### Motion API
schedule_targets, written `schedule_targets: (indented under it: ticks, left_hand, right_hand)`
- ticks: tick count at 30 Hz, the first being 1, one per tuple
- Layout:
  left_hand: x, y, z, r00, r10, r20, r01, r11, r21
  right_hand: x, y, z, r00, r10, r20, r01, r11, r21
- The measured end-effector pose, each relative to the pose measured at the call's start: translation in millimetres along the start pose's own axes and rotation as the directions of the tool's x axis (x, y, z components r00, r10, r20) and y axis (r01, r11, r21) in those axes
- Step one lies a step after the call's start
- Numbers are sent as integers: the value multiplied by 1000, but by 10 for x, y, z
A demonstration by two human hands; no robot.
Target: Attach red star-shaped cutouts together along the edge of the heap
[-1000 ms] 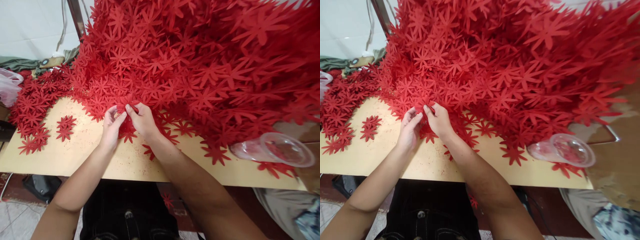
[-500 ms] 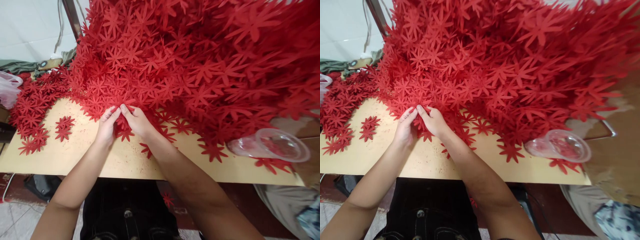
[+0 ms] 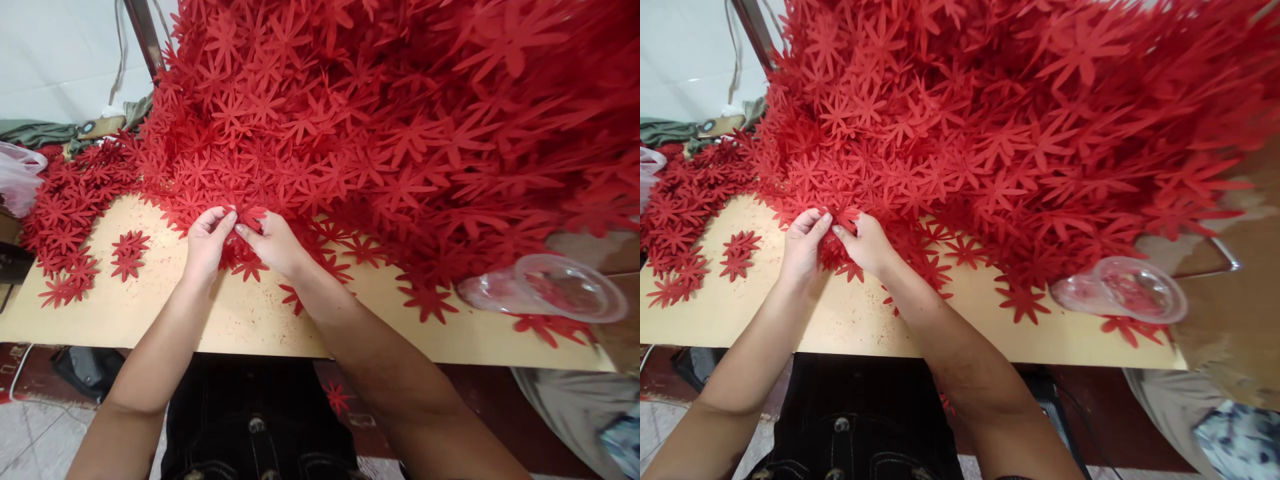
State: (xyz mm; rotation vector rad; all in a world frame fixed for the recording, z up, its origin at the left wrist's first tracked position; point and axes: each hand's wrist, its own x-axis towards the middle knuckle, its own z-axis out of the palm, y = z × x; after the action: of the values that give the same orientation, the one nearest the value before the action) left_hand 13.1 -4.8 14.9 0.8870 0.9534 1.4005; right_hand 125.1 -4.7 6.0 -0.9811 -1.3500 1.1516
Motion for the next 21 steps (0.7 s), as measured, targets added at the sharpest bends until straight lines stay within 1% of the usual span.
schedule_targets:
  ticks: [5,6,8,10,12,15,18,21]
  left_hand:
    - [89,0,-73,996,8,-88,-10,999,-32]
    - [103,1,-86,995,13,-104,-17,999,-35]
    - [115,1,-100,992,21,-124,-24,999,-25]
    - [103,-8,-97,993,26,-118,-26,1000,3]
    - [73,-29,-78,994,33,-100,-29,999,45]
    - [30,-74,-38,998,30,-56,-24,993,114]
    - [19,-107,-8,1000,14,-22,-11,990,143]
    - [22,-105,5,1000,21,-21,-18,990,136]
  right_hand:
    - [-56,-40,30,995,88,56,-87,996,-14]
    - [-60,-58,21,993,102,52,-102,995,-9]
    - [-57,-101,-9,993,116,0,-116,993,5]
    - [-46,-147,-40,990,120,-71,-118,992,44]
    - [-33,-184,-54,984,141,-110,-128,985,112]
    - [-24,-209,-34,977,193,-87,-171,963,209]
    - [-21,-200,-3,975,217,-53,-197,946,258]
    - [-16,-166,-12,964,254,-75,-225,934,278]
